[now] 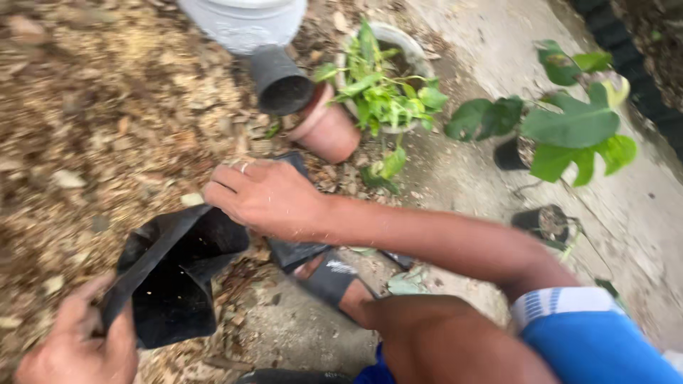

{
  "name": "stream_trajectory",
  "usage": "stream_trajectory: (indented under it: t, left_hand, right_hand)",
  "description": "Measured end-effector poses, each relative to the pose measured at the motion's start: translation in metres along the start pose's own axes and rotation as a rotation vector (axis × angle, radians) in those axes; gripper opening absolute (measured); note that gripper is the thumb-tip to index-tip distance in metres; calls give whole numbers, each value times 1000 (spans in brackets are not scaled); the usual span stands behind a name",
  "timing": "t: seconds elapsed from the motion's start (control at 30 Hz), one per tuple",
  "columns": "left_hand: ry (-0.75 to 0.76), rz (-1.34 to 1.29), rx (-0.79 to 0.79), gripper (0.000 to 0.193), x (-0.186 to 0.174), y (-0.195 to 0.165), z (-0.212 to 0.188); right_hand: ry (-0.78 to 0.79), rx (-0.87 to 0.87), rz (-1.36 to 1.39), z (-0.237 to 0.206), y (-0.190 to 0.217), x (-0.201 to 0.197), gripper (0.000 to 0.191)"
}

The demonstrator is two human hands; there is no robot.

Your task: The person squats on the ground among potted plants and works a plant out of its black nursery pot. They open a black plastic pot liner, fill it with wood-chip mulch from the ground, place the plant's root ball into it, and press mulch around the base of the plant.

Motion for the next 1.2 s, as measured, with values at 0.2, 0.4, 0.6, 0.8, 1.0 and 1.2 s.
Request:
stream_trajectory:
  t: [0.2,0.4,0.6,0.8,1.0,1.2]
  left_hand:
    - [-24,244,-128,39,-27,-9,-7]
    - [-96,-75,-229,40,-25,1,-56]
    - [-177,130,-331,59,-32,36,-104]
    - [-286,334,-760,43,-52,95,-149]
    - [-402,246,-776,43,-39,99,-191]
    - [-276,167,-913,55,-11,135,-203]
  right_hand:
    - [379,-378,541,23,64,21,32]
    - [924,-217,486,29,112,152,27]
    - [1105,-386,428,56,159,228,46]
    - [168,-747,942,-12,160,195,36]
    - [555,-960,418,-68,117,279,66]
    - [733,-1274,212,-18,64,334,73]
Point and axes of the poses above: each hand's wrist, its own z-axis towards the middle knuckle, its own x-axis out of the palm, y = z × x, the point moved 1 cm from there along z, towards the middle knuckle, and after that the axes turned 1 degree about -y, right-handed, at the moved point
